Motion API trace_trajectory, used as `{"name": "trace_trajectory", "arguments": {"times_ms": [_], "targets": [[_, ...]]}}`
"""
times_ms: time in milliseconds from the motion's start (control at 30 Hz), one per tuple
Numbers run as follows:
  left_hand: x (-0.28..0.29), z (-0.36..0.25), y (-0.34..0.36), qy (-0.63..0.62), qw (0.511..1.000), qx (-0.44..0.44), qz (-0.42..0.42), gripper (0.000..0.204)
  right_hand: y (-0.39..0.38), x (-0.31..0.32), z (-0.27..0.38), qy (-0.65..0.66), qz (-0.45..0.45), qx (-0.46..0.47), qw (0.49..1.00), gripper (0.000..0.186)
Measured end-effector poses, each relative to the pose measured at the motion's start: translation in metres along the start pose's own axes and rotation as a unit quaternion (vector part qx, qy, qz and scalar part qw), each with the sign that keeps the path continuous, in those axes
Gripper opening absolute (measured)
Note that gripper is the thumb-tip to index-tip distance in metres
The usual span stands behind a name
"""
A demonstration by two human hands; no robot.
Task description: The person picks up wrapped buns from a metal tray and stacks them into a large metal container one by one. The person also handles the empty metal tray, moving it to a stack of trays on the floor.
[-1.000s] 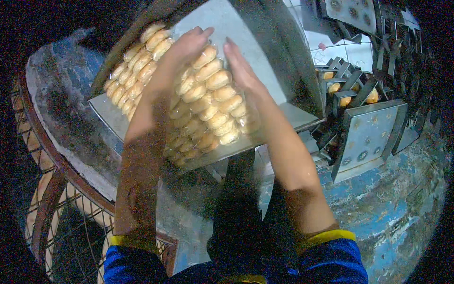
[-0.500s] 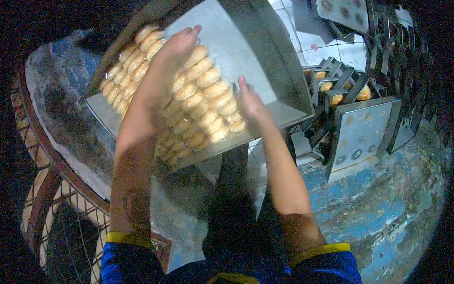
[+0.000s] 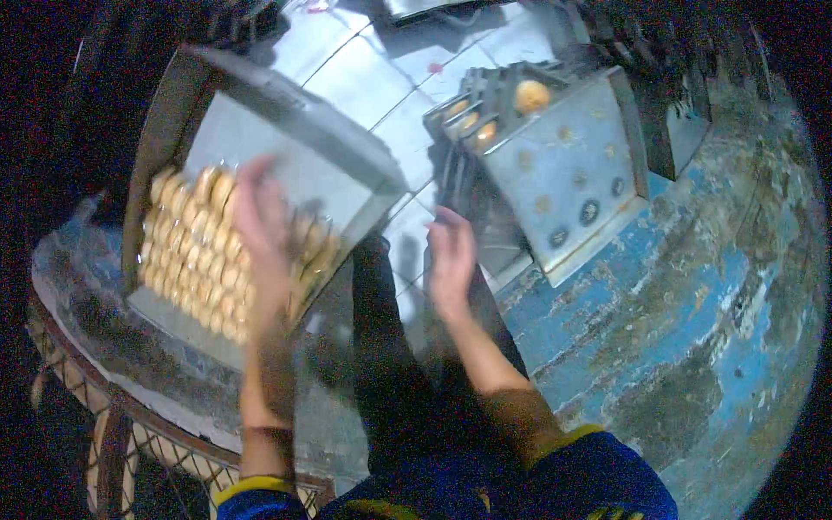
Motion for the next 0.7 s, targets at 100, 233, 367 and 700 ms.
{"name": "trace_trajectory", "arguments": {"times_ms": [100, 233, 367, 700], "targets": [[-0.146, -0.08, -0.054, -0.086, 0.975, -0.062, 0.197, 0.047, -0.02, 0.211, -0.151, -0.102, -0.352, -0.088, 0.926, 0.06], [-0.28, -0.056, -0.05, 0.016, 0.979, 0.026, 0.203, 0.071, -0.041, 0.33, -0.227, -0.165, -0.517, -0.238, 0.805, 0.067], [-0.357, -0.025, -0.009, 0.068, 0.95, 0.093, 0.292, 0.063, -0.036, 0.374, -0.294, 0.216, -0.344, -0.254, 0.878, 0.063], [-0.317, -0.084, 0.035, 0.179, 0.92, 0.082, 0.338, 0.043, -0.015, 0.412, -0.219, 0.083, -0.249, -0.262, 0.929, 0.067]]}}
Point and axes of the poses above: each hand's wrist, its own y-axis towards the middle knuckle, its own x-axis out of the back of the hand, z = x × y, the point moved 4 cm from there along y, towards the middle knuckle, and after that the axes turned 8 degrees about x, right-handed, at the moved point
